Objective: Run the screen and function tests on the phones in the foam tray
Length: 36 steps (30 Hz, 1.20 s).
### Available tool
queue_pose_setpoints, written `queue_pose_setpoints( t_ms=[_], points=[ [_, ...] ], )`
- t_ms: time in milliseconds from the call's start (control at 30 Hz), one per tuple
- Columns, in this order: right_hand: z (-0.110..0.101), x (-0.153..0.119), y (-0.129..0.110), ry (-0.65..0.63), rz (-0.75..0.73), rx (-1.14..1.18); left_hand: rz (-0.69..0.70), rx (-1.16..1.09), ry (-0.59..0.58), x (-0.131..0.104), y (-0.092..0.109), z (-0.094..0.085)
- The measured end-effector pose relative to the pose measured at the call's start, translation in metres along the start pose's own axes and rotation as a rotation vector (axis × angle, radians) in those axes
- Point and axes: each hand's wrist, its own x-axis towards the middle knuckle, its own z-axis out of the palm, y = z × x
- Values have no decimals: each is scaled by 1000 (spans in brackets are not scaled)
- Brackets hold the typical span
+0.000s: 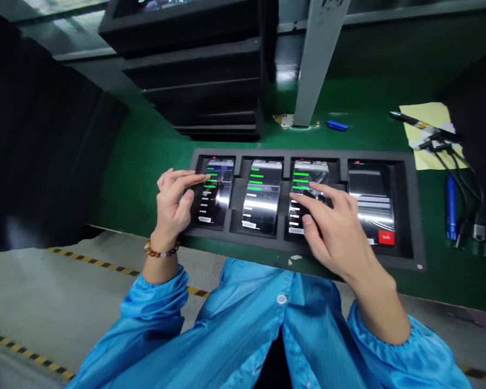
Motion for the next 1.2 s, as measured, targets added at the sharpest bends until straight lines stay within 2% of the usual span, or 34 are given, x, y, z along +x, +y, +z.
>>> queue_pose_setpoints(
  t_ms=[167, 300, 400, 500, 633, 733, 800, 900, 1000, 1100, 1200],
  points=[
    [22, 28, -28, -48, -134, 19, -4, -3, 11, -7, 2, -2],
    [17, 28, -26, -42, -120, 55, 17, 0, -9, -7, 4, -4],
    [-1, 13, -10, 75, 27, 76, 9, 30, -82, -6, 5, -6],
    [-18, -10, 13, 276, 214, 18, -18, 47, -156, -5, 5, -8],
    [-28, -41, 51, 505, 392, -80, -46, 35, -115, -1, 7, -7],
    [-27, -55, 72, 479, 491, -114, -73, 43, -134, 6, 11, -5],
    [-26, -56, 79, 429, 502, -136, -81, 61, -184, 13, 14, -1],
    [-25, -50, 80, 334, 559, -136, -79, 109, -258, 25, 18, 9],
    [-24, -44, 79, 281, 624, -122, -87, 143, -262, 35, 20, 20],
    [-21, -43, 83, 336, 545, -145, -97, 157, -233, 40, 22, 26],
    [-19, -50, 84, 387, 386, -159, -72, 153, -188, 34, 23, 21]
  ],
)
